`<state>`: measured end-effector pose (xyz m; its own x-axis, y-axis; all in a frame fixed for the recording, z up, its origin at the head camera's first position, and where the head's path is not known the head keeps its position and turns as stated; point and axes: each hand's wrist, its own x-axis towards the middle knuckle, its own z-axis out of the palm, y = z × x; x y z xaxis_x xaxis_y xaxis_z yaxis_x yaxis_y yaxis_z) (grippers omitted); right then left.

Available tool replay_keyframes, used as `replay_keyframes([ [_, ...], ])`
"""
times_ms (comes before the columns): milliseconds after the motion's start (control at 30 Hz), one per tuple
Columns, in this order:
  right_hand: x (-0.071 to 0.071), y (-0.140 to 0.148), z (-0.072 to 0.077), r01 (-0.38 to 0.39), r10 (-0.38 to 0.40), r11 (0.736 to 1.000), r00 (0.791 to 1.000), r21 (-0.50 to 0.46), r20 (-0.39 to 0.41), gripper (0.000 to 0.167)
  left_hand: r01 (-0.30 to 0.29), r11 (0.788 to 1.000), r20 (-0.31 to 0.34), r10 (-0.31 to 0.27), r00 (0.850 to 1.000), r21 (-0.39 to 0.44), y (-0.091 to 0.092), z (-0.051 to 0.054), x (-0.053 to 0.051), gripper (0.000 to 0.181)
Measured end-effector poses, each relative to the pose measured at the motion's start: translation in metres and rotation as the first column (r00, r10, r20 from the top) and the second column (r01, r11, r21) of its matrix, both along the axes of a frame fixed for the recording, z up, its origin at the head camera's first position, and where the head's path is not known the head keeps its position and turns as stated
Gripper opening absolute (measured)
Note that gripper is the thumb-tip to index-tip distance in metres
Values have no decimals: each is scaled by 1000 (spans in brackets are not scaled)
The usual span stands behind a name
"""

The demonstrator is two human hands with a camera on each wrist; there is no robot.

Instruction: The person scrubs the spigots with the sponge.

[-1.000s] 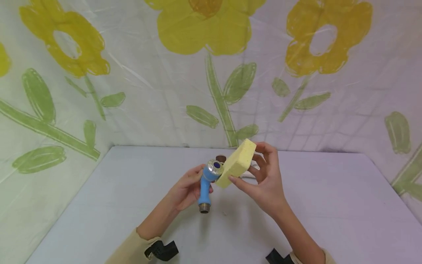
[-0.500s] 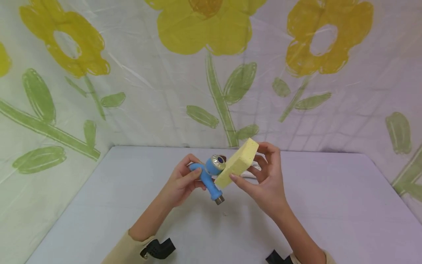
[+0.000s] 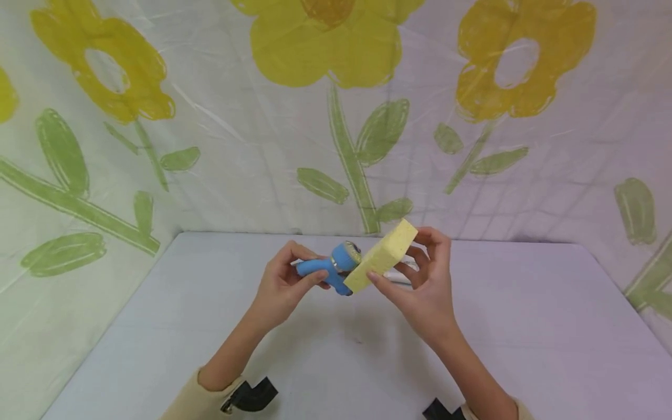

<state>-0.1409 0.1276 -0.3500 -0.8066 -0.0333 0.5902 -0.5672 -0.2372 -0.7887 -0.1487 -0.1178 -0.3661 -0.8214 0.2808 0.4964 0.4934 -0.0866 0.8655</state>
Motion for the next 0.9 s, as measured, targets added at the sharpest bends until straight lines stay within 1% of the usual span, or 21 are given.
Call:
replay_keyframes([
  [33, 0, 0, 0, 11, -11, 1000, 1000, -3, 21, 84, -25, 1000, -32, 25, 999, -18, 2, -1, 1, 19],
  [100, 0, -1, 0, 40, -39, 999, 996, -8, 74, 81, -74, 996, -103, 69, 992, -47, 6, -3, 2, 21],
  [167, 0, -1, 1, 56, -53, 998, 991, -22, 124, 78, -124, 990, -172, 110, 979, -70, 10, -4, 3, 22],
  [233, 0, -1, 1, 51, -44, 998, 988, -46, 147, 75, -171, 982, -228, 149, 962, -76, 13, -7, 3, 23],
  [333, 1, -2, 1, 30, -17, 996, 989, -83, 149, 74, -228, 970, -276, 198, 940, -81, 15, -9, 2, 25],
  [400, 1, -2, 2, 22, -6, 994, 988, -103, 152, 72, -252, 964, -301, 216, 929, -85, 16, -10, 2, 26],
  [500, -1, -2, 3, 60, -43, 994, 982, -90, 182, 70, -269, 958, -345, 222, 912, -95, 16, -10, 2, 26],
  [533, -1, -2, 4, 76, -58, 994, 978, -82, 199, 70, -276, 956, -366, 222, 904, -102, 15, -10, 2, 27],
  [600, -2, -3, 4, 106, -90, 993, 969, -59, 229, 69, -300, 946, -417, 224, 881, -124, 15, -11, 1, 27],
  [667, -2, -3, 5, 114, -95, 992, 962, -59, 257, 69, -333, 930, -477, 226, 849, -153, 14, -11, 0, 28],
  [700, -2, -3, 6, 113, -92, 992, 959, -63, 267, 69, -354, 920, -511, 225, 830, -168, 14, -11, 0, 29],
  [733, -1, -3, 6, 114, -94, 992, 958, -62, 272, 69, -371, 911, -545, 221, 809, -181, 13, -12, -1, 30],
  [800, 0, -3, 6, 120, -99, 991, 954, -61, 281, 69, -405, 889, -621, 197, 759, -213, 13, -12, -2, 33],
  [833, 0, -3, 6, 126, -105, 991, 952, -55, 287, 68, -425, 876, -665, 179, 725, -229, 13, -12, -2, 34],
  [867, 0, -3, 6, 134, -116, 990, 950, -44, 291, 67, -447, 862, -709, 159, 687, -240, 13, -13, -3, 33],
  [900, 0, -4, 6, 145, -130, 989, 946, -29, 297, 66, -469, 848, -751, 140, 645, -244, 12, -13, -3, 33],
])
